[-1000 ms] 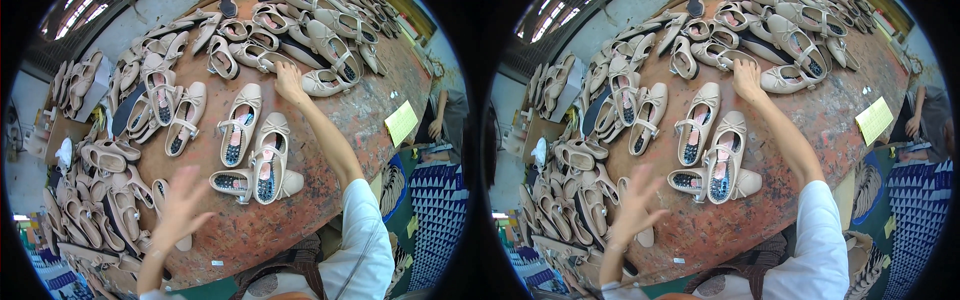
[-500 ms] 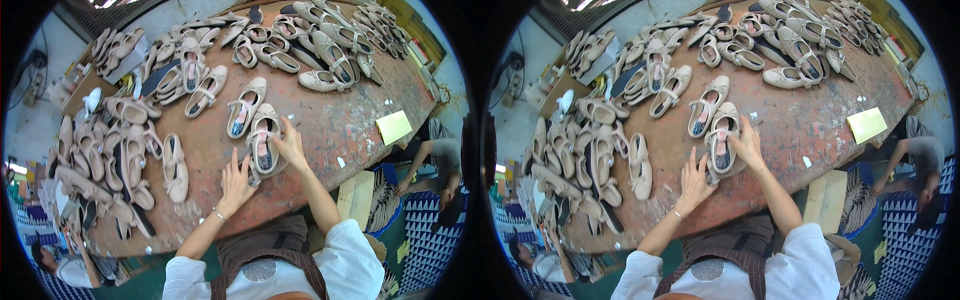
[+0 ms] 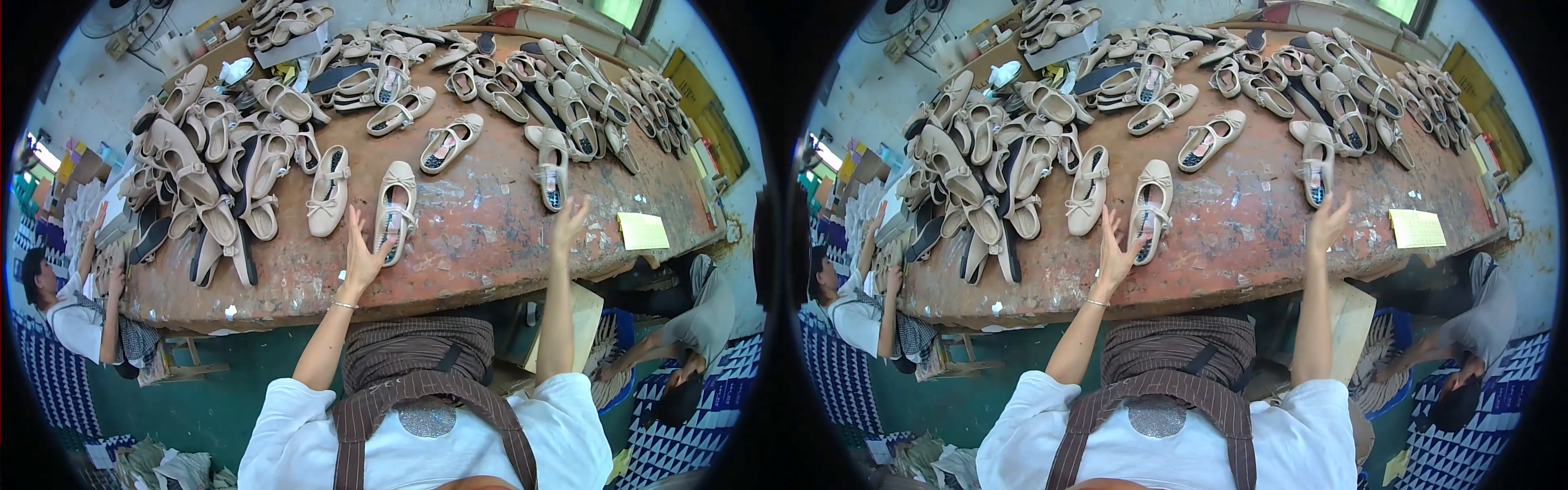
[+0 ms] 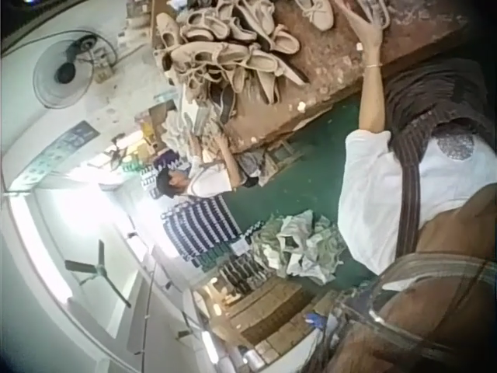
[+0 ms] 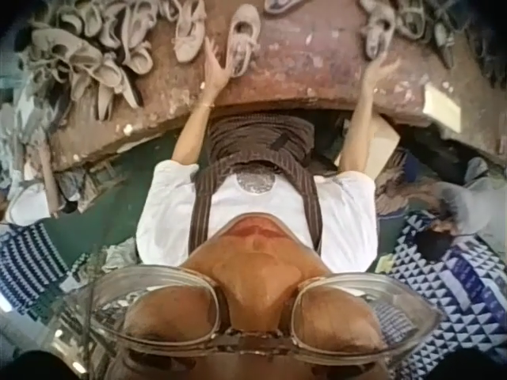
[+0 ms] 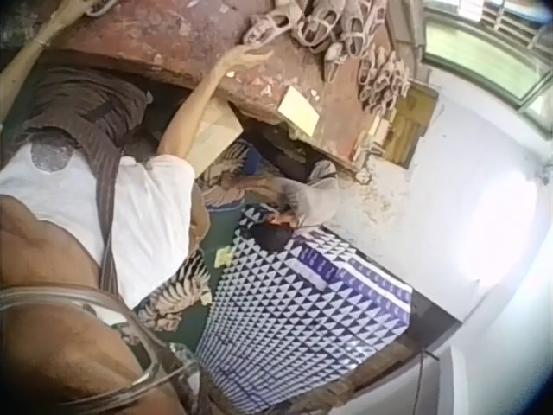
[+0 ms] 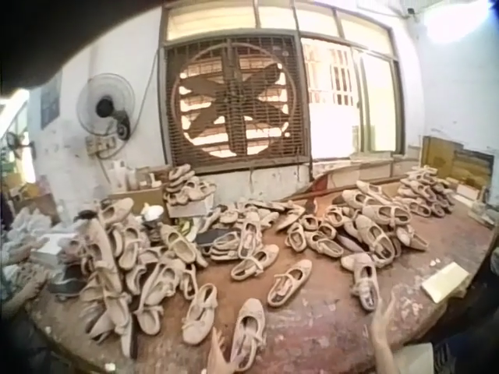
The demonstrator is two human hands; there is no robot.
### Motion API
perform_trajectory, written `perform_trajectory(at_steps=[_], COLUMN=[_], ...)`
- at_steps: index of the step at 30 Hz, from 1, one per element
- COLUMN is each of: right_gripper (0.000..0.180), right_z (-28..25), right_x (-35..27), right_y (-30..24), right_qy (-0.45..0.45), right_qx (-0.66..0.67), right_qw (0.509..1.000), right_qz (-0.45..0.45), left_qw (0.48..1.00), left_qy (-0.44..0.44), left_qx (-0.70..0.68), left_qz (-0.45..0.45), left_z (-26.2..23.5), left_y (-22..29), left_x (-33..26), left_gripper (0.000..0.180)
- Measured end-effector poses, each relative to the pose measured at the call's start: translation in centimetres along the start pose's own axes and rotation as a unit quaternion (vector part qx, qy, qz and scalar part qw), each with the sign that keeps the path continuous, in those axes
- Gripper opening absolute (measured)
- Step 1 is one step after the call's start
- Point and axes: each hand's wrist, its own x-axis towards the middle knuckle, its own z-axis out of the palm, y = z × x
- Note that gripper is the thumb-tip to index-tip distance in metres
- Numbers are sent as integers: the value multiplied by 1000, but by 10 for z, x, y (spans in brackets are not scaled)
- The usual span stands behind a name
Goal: Inserting white cushioned insoles into beige ballet flats.
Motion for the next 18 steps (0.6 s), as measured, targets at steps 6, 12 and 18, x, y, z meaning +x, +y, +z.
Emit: perform_trajectory(at_steps=[6, 12, 18], right_gripper=[61, 51, 43], right_z=[7, 6, 5], right_x=[-123, -122, -122], right_y=[0, 1, -11], right_qy=[-196, -222, -203], right_qx=[-316, -302, -301], right_qw=[918, 923, 929], right_qz=[-140, -88, -68], left_qw=[963, 948, 938], left_qy=[-20, -48, -126], left_qx=[260, 304, 323], left_qz=[69, 76, 24], left_z=[-16, -9, -16], left_y=[-23, -18, -9], left_x=[-35, -32, -31], left_gripper=[75, 57, 54])
